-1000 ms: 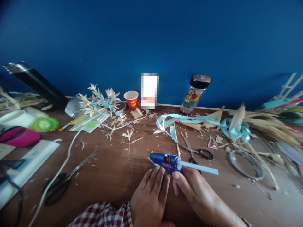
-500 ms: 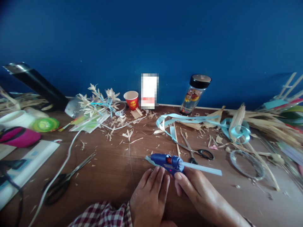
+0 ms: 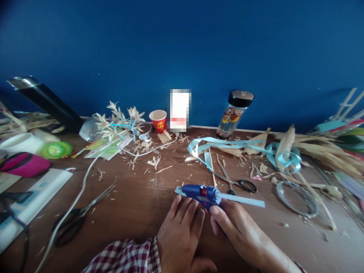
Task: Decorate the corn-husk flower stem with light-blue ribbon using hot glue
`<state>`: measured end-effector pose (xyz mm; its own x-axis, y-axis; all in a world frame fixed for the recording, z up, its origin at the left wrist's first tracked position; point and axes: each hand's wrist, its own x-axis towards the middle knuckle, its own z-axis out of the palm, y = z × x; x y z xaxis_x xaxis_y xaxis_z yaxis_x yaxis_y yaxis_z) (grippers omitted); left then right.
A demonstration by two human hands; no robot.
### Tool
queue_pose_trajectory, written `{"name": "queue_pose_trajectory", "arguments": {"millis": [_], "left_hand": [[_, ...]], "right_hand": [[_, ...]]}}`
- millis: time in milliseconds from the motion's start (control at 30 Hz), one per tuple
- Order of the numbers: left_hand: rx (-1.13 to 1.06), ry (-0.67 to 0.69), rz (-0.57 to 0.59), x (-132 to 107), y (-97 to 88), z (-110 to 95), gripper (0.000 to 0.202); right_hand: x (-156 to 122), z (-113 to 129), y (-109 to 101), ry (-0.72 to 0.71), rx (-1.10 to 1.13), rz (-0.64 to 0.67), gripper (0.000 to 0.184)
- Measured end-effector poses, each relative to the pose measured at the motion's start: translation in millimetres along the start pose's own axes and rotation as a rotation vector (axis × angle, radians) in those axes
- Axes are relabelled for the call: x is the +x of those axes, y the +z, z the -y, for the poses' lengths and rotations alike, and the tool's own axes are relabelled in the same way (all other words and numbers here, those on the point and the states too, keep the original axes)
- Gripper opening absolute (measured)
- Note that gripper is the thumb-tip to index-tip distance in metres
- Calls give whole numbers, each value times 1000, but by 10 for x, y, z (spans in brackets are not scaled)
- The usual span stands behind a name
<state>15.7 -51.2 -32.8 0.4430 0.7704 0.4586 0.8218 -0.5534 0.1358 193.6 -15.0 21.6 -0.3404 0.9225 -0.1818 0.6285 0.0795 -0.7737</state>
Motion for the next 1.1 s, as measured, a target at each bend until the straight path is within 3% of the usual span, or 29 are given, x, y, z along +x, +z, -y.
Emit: {"name": "queue_pose_trajectory", "arguments": {"millis": [167,367,500,700,967,1100], "left_hand": [[16,-7,-95,-57,96,-41,97],[36,-15,-34,-114,126,-57,70],[52,-60,-133,-91,134,-87,58],[51,-12,-114,-47,68,-74,86],[23,-29,-148,-27,85,-70,98],[25,-35,-145,-42,88,-76,93]], "right_hand": [[-1,16,-6,40,-36,129,45],[29,68,4,50,-33,169,46],[30,60,6,58,-33,129,47],[22,21,-17,62,35,76,45],[36,84,17,39,-22,109,47],[45,102,-7,38,-25,75,47]]}}
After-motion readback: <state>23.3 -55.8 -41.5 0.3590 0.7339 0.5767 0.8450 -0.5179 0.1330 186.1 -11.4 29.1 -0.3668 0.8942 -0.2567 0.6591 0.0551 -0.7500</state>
